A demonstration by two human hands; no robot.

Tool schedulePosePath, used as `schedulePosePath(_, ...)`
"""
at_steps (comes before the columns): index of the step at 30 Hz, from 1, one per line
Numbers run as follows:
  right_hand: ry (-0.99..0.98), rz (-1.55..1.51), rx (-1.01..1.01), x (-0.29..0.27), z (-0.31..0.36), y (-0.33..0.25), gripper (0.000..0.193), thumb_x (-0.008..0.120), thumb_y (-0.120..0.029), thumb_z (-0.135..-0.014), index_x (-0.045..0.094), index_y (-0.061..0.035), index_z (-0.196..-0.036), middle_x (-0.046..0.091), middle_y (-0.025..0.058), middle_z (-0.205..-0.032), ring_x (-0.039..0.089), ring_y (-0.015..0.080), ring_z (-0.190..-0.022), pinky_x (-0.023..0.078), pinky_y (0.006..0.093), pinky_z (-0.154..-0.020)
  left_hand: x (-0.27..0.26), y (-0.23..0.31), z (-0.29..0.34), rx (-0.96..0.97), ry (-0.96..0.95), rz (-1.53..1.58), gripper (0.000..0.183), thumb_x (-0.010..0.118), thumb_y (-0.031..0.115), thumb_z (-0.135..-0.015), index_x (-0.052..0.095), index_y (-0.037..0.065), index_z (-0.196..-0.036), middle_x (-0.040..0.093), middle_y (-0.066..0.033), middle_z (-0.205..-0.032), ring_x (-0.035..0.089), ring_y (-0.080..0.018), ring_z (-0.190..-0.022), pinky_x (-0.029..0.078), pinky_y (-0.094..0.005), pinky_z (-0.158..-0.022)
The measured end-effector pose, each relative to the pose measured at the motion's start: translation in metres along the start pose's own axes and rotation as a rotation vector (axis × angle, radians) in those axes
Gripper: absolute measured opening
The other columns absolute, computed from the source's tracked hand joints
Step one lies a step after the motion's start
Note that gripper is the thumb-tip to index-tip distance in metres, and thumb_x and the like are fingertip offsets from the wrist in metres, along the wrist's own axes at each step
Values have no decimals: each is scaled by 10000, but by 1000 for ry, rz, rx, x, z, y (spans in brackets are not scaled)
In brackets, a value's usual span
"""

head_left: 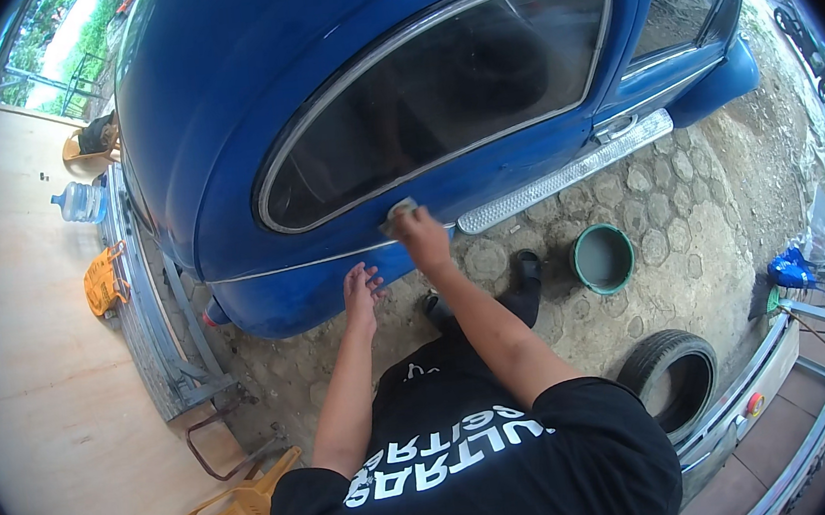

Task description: The person is wet sanding the blue exterior of a vintage car using sandpaper and a bucket of water.

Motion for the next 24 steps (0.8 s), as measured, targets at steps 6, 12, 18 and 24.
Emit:
schedulePosePath(6,-103,161,-23,31,22,12,211,672,-163,-900,654,-189,-1108,617,85,-976,689,303,-808,575,445,-629,-9,-1,5,-32,43,19,338,554,325,-1087,529,142,-1370,673,-34,-1173,647,-145,-932,523,-315,-743)
schedulePosePath(12,225,-168,877,2,92,166,339,670,-254,-950,625,-88,-1243,651,224,-1207,653,415,-1089,512,504,-914,4,-7,8,-35,-31,38,360,579,338,-1077,521,135,-1368,639,-30,-1189,619,-162,-972,514,-340,-795)
schedulePosePath(18,685,-755,1156,-19,72,166,492,572,-351,-1046,449,-46,-1413,589,263,-1317,603,389,-1178,458,460,-1019,30,-31,-6,-62,-106,-106,357,556,351,-1090,525,131,-1369,656,-30,-1172,627,-151,-972,515,-336,-789)
schedulePosePath(24,851,-1363,1517,50,50,132,495,462,-340,-1108,339,-70,-1504,495,228,-1452,560,338,-1232,439,428,-1057,109,-56,-17,-155,-310,-144,352,503,373,-1111,511,138,-1373,664,-31,-1173,640,-143,-963,516,-326,-765)
Point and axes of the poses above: each hand's wrist, its own z-axis away from the middle knuckle, its own x-axis out of the palm, y = z × x, the point moved 9 cm from there along -z, towards the middle knuckle
